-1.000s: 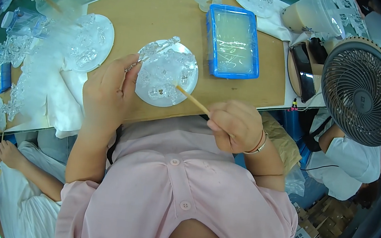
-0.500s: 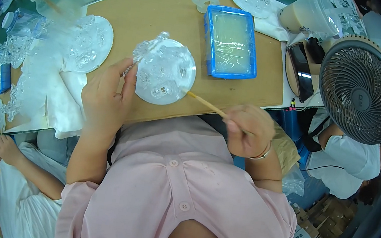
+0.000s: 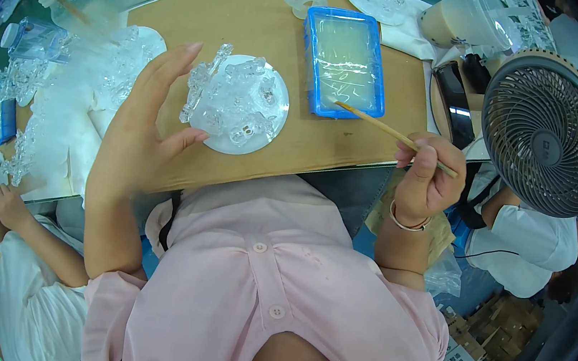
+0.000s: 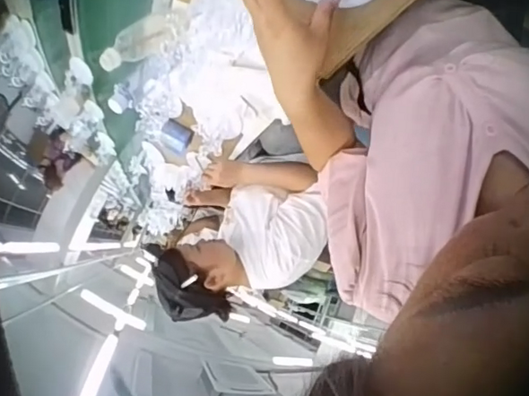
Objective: Applying adhesive to clear plastic bases and attaching decorative components on an assembly line.
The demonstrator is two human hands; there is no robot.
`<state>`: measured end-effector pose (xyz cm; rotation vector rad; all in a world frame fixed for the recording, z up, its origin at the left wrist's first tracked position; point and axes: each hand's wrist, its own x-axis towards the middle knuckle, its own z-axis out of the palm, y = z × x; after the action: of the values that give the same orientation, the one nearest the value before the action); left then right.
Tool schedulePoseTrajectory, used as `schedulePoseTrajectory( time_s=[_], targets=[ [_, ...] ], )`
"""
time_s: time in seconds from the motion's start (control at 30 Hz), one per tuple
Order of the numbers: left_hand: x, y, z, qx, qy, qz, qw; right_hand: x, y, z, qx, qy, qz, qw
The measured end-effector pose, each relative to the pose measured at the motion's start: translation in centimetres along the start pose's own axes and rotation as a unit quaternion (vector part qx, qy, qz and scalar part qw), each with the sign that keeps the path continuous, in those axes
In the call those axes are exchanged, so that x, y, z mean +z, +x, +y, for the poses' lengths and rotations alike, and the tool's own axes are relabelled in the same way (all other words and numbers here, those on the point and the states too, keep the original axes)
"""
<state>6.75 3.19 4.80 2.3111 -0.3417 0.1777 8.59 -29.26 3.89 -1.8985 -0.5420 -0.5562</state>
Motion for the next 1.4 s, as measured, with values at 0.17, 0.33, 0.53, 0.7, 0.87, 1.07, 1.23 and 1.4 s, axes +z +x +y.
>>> schedulePoseTrajectory(
  time_s=[0.17,0.33,0.53,0.7,0.87,1.07,1.23,1.4],
  targets=[
    [-1.0,1.1,-0.1,-0.010,0.001,-0.077,0.997,-0.3,0.1,-0.7,0.010,-0.053,-0.022,0.998],
    [-1.5,2.1,-0.7,0.010,-0.040,-0.104,0.994,0.0,-0.6,-1.6,0.015,0.095,0.007,0.995],
    [-1.8,2.8,-0.8,0.014,-0.008,-0.145,0.989,3.9,-1.3,-0.2,-0.040,0.023,-0.079,0.996],
    [-1.6,3.6,-1.8,0.026,-0.059,-0.181,0.981,4.1,-1.4,0.0,-0.053,0.020,-0.120,0.991],
    [-1.5,3.3,-2.0,0.037,-0.077,-0.185,0.979,4.6,-0.7,0.0,-0.085,-0.015,-0.087,0.993],
    [-0.7,1.8,-2.1,0.039,-0.088,-0.153,0.983,4.6,-1.0,-0.2,-0.070,0.012,-0.095,0.993],
    [0.5,0.1,-1.6,0.044,-0.049,-0.068,0.996,4.6,-0.8,-0.6,-0.081,-0.026,-0.096,0.992],
    [1.3,-0.8,-1.4,0.051,-0.018,-0.011,0.998,4.4,-1.7,-0.9,-0.065,-0.008,-0.121,0.990]
  ],
)
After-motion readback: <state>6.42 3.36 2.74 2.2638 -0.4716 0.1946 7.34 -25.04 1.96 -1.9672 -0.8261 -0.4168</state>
